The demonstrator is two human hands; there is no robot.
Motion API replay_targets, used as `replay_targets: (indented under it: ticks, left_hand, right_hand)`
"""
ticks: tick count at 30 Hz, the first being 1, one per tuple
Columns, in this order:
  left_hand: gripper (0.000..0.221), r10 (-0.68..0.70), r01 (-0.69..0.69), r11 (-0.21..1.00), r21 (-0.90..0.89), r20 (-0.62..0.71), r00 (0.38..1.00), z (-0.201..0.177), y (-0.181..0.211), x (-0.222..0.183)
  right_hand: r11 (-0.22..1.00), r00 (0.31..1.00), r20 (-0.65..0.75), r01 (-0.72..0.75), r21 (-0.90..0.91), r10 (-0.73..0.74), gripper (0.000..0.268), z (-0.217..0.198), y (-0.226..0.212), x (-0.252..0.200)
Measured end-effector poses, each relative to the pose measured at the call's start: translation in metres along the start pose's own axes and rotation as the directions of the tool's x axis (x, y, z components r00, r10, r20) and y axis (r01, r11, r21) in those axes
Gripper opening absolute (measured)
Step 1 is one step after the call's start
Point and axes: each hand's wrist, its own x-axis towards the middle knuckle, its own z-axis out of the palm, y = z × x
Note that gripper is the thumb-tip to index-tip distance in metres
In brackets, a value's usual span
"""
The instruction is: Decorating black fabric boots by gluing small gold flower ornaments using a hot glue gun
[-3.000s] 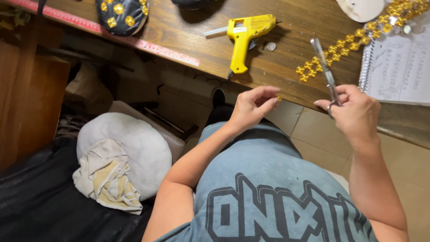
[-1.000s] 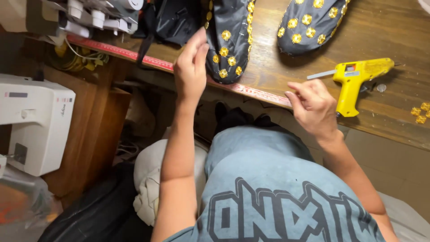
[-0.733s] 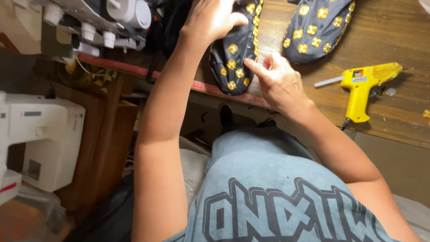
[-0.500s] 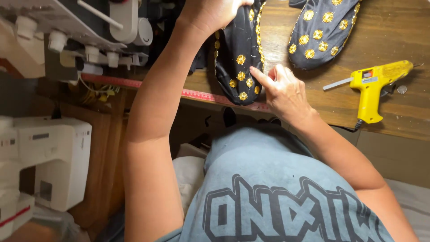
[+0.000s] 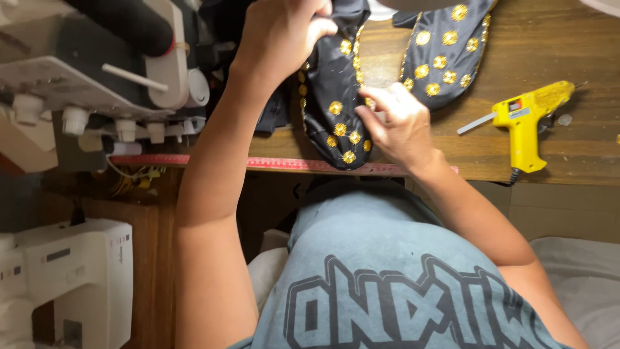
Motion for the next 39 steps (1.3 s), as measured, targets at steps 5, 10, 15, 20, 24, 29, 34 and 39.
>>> replay_targets:
  ticks: [5,10,15,20,24,29,34,39]
  left_hand:
    - [0.023,-0.147,0.150,0.986,-0.067,0.050,0.988,-0.041,0.062,-0.007]
    - [0.023,-0.251,0.242,0.944,-0.225,-0.012,0.968,-0.039,0.100,-0.040]
    - [0.024,-0.328,0.350,0.909,-0.225,0.129,0.936,-0.022,0.110,-0.069]
    - [0.027,-0.303,0.310,0.951,0.003,0.222,0.927,-0.013,0.114,-0.084]
    - [0.020,-0.297,0.283,0.955,0.094,0.221,0.929,-0.010,0.110,-0.090]
    - [0.021,-0.311,0.322,0.947,-0.017,0.213,0.926,-0.013,0.120,-0.086]
    - [0.032,-0.400,0.421,0.905,-0.055,0.220,0.890,-0.004,0.114,-0.087]
    - [0.025,-0.461,0.480,0.863,-0.156,0.148,0.875,-0.007,0.117,-0.090]
  right_hand:
    - [0.995,0.999,-0.043,0.004,-0.105,-0.009,0.021,0.010,0.002,0.010]
    - [0.952,0.999,-0.020,0.029,-0.304,-0.037,0.020,0.019,-0.005,0.014]
    - [0.994,0.999,0.009,0.041,-0.100,-0.040,0.016,0.013,0.025,-0.009]
    - [0.993,0.968,0.221,-0.122,-0.001,0.119,0.021,-0.043,0.024,-0.068]
    - [0.964,0.722,0.649,-0.095,-0.249,0.239,0.033,-0.082,0.006,-0.082]
    - [0.992,0.957,0.289,0.006,-0.126,0.031,0.030,-0.034,0.031,-0.035]
    - [0.995,0.989,0.119,0.084,0.045,-0.089,0.040,0.017,0.039,0.011]
    - [0.977,0.983,0.039,0.184,-0.106,-0.181,0.008,0.020,0.031,0.017]
